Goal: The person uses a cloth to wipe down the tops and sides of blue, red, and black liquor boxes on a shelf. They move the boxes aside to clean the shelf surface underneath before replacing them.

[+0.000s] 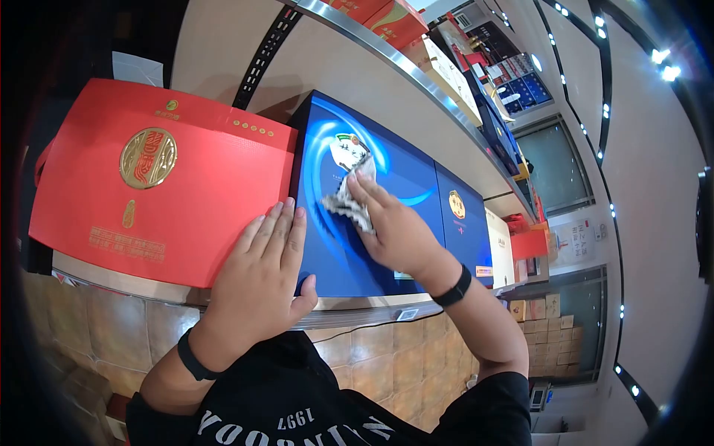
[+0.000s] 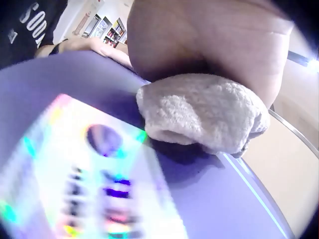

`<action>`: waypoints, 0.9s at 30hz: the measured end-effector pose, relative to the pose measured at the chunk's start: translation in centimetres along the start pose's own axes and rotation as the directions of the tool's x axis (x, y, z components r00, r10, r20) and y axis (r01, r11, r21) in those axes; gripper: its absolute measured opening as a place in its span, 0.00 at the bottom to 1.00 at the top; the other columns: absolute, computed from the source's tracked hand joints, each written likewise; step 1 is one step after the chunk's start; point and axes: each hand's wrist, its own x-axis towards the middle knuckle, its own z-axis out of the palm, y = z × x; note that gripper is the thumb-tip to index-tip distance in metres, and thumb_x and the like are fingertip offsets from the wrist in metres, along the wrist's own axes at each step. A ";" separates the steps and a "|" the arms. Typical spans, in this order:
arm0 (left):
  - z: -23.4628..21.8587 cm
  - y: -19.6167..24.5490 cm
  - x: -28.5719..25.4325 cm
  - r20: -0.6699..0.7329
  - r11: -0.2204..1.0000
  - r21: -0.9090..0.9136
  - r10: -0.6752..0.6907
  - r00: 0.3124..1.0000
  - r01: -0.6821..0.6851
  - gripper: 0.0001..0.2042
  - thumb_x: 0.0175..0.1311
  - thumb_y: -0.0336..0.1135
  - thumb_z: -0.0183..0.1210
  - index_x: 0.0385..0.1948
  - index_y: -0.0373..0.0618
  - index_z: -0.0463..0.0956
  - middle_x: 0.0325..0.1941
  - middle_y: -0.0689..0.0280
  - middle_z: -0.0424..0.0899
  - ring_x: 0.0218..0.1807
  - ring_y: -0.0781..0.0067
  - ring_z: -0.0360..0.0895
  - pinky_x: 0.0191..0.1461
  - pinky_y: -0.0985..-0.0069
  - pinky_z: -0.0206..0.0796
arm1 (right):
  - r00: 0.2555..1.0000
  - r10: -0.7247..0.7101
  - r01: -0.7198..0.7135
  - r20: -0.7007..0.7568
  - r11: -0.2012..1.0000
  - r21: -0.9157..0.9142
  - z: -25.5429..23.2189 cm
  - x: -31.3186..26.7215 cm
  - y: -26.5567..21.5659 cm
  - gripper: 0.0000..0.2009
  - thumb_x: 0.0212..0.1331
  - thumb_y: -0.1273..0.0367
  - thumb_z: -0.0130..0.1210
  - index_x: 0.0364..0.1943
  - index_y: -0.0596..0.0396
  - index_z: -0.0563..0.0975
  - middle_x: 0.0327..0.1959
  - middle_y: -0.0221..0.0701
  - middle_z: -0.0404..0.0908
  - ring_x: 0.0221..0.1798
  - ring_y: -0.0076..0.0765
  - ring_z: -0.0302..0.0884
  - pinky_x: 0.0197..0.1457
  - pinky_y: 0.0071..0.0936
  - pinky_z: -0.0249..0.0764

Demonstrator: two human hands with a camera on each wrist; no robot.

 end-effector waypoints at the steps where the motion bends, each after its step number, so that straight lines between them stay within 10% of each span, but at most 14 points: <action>1: 0.1 0.0 0.0 0.016 1.000 -0.012 -0.004 1.000 0.004 0.42 0.70 0.45 0.58 0.80 0.21 0.59 0.84 0.33 0.65 0.86 0.41 0.64 0.91 0.52 0.50 | 1.000 -0.001 0.001 0.009 1.000 0.001 -0.1 -1.0 -0.8 0.43 0.62 0.71 0.63 0.84 0.60 0.63 0.84 0.57 0.66 0.81 0.65 0.71 0.82 0.46 0.72; 7: -0.2 0.1 0.4 0.045 1.000 -0.014 -0.013 0.999 0.014 0.44 0.67 0.44 0.59 0.81 0.21 0.58 0.84 0.33 0.65 0.86 0.40 0.65 0.91 0.51 0.51 | 0.999 0.001 -0.002 0.047 1.000 0.018 -0.3 -2.6 -1.0 0.45 0.60 0.75 0.64 0.85 0.60 0.61 0.84 0.58 0.64 0.81 0.66 0.70 0.83 0.47 0.71; 20: -0.5 -0.5 0.3 0.001 0.986 -0.164 -0.039 0.999 0.038 0.43 0.68 0.43 0.61 0.83 0.31 0.57 0.82 0.35 0.70 0.83 0.39 0.69 0.89 0.50 0.55 | 0.993 0.112 -0.103 0.032 0.971 -0.216 0.0 14.2 5.3 0.31 0.80 0.59 0.48 0.79 0.67 0.67 0.79 0.61 0.71 0.79 0.63 0.73 0.83 0.46 0.70; 27: -0.8 -1.3 0.3 -0.092 0.907 -0.418 -0.084 0.992 0.037 0.40 0.66 0.28 0.56 0.83 0.30 0.57 0.83 0.38 0.69 0.84 0.38 0.68 0.89 0.51 0.55 | 0.978 -0.152 0.135 -0.142 0.983 -0.123 2.0 11.0 1.6 0.32 0.76 0.63 0.55 0.79 0.66 0.67 0.78 0.59 0.73 0.78 0.64 0.74 0.82 0.47 0.72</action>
